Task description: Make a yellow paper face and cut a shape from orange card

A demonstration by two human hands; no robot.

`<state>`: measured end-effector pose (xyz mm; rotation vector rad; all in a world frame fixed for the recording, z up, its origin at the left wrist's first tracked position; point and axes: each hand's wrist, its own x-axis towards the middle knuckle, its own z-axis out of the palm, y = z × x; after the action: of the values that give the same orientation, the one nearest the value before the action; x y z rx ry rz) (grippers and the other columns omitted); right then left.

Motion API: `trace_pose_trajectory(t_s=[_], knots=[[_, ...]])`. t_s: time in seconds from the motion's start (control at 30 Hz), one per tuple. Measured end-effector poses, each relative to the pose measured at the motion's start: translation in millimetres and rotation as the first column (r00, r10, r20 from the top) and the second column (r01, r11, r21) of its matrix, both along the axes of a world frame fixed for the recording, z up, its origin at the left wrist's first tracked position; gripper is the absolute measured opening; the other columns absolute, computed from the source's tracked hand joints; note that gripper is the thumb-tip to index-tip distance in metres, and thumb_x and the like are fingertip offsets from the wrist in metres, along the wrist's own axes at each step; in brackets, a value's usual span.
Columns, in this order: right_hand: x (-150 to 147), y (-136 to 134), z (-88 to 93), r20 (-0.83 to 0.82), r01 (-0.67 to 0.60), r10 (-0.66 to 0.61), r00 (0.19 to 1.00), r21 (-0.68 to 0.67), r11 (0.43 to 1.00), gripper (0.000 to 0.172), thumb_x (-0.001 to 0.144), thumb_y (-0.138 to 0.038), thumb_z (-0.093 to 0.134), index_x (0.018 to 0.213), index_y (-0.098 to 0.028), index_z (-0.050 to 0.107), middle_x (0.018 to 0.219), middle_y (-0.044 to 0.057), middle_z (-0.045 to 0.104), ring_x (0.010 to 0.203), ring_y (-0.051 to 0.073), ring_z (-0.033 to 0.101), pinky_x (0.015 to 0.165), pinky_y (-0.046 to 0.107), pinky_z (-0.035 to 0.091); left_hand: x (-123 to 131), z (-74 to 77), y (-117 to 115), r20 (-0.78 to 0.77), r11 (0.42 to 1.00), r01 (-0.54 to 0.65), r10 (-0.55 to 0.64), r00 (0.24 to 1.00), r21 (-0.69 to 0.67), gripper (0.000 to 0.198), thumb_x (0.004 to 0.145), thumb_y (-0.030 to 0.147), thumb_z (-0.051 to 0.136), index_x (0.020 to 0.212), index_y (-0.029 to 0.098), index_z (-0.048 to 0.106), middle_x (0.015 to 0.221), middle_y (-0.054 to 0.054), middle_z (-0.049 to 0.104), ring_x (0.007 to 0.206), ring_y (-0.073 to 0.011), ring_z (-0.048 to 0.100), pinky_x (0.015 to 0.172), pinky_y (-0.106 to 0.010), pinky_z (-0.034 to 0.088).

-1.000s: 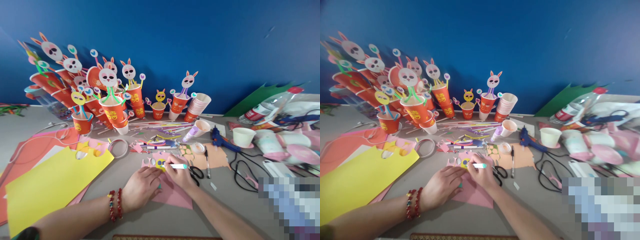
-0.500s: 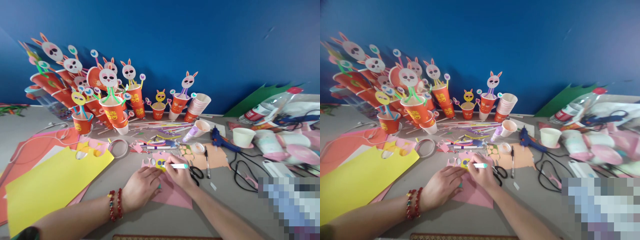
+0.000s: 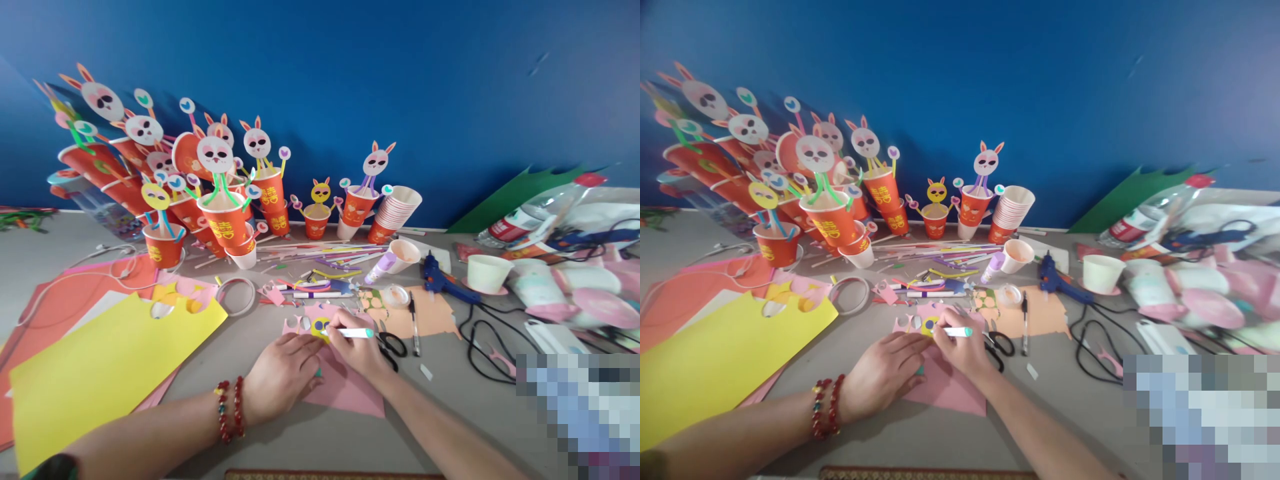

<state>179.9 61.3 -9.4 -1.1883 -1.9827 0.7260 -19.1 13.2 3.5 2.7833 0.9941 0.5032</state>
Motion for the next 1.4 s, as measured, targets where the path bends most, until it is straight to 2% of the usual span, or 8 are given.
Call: trace_pose_trajectory(t_s=[0.43,0.97,1.4], knots=[[0.5,0.3,-1.1,0.005,-0.013,0.012,1.000,0.030,0.999,0.020,0.087,-0.020,0.050,0.068,-0.022,0.044,0.061,-0.003,0.051,0.057,0.014,0.048,0.056,0.024,0.037,0.6,-1.1,-0.1,-0.009,1.000,-0.002,0.002,1.000,0.012,0.018,0.095,0.032,0.055,0.101,0.016,0.061,0.132,-0.009,0.063,0.123,-0.0255,0.056,0.099,-0.041,0.047],[0.2,0.5,-0.5,-0.005,-0.010,0.010,1.000,0.038,0.999,0.021,0.086,-0.017,0.049,0.066,-0.022,0.043,0.057,-0.004,0.047,0.052,0.012,0.044,0.053,0.024,0.034,-0.3,-1.3,-0.1,-0.011,1.000,-0.003,0.003,1.000,-0.005,0.018,0.096,0.031,0.054,0.103,0.016,0.061,0.132,-0.008,0.062,0.122,-0.0253,0.056,0.099,-0.041,0.047],[0.4,-0.3,0.9,-0.032,0.041,-0.041,0.999,0.016,0.999,0.024,0.088,-0.020,0.048,0.065,-0.022,0.042,0.057,-0.004,0.047,0.054,0.013,0.045,0.054,0.025,0.034,-0.7,-1.6,-0.8,-0.009,1.000,-0.011,0.011,1.000,-0.001,0.018,0.095,0.030,0.054,0.103,0.016,0.062,0.131,-0.009,0.063,0.123,-0.0248,0.056,0.100,-0.041,0.046]])
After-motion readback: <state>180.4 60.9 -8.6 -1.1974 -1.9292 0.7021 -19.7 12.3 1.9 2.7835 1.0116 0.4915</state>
